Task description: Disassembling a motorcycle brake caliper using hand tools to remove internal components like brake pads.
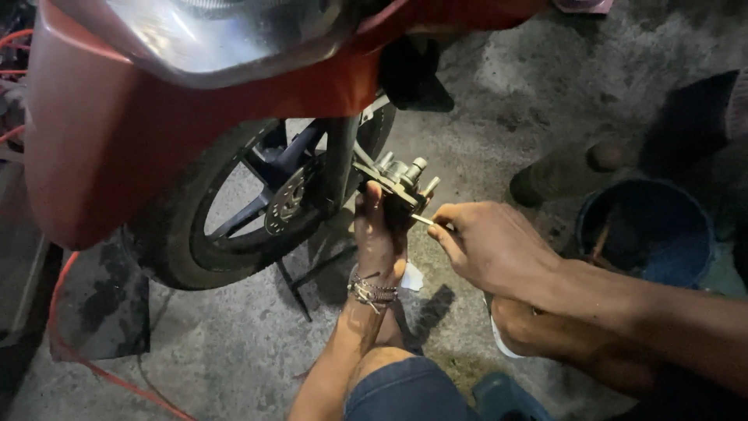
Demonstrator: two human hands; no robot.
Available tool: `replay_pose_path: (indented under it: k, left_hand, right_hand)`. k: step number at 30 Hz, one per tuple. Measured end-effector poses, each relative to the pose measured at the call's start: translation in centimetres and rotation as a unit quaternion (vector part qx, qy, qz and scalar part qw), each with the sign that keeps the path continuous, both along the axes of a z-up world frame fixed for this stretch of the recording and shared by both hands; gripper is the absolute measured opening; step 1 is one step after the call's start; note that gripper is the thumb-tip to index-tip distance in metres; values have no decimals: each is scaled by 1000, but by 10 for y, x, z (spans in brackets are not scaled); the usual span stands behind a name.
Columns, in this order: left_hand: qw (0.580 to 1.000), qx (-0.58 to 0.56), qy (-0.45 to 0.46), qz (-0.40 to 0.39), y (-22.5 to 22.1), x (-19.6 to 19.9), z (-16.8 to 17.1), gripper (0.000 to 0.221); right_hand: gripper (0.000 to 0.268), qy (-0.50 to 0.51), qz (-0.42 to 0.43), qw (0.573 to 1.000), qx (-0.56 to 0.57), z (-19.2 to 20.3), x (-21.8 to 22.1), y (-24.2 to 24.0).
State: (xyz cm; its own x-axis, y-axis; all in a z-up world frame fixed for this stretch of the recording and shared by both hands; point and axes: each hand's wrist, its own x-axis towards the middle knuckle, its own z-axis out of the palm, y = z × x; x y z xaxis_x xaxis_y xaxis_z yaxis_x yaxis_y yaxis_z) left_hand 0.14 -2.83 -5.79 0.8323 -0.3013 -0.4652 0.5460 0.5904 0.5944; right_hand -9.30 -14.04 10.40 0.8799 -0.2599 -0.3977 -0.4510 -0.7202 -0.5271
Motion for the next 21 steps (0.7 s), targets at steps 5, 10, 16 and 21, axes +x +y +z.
replay_pose_path:
  k: [5,10,16,21]
  left_hand:
    - [983,172,-40,-42,5,5,-10,65]
    - [883,395,-167,-193,14,45,-19,72]
    - [909,321,-204,-172,23,35,30,32]
    - [963,213,-70,-151,21,27,69,24]
  right_hand:
    - [15,-6,-36,993,109,-15,-12,1]
    - [15,-75,-105,975,183,-40,-11,24]
    - [34,-47,-242,918,310,-74,-16,67]
    - [31,-92,-293,910,278,-105,-28,89]
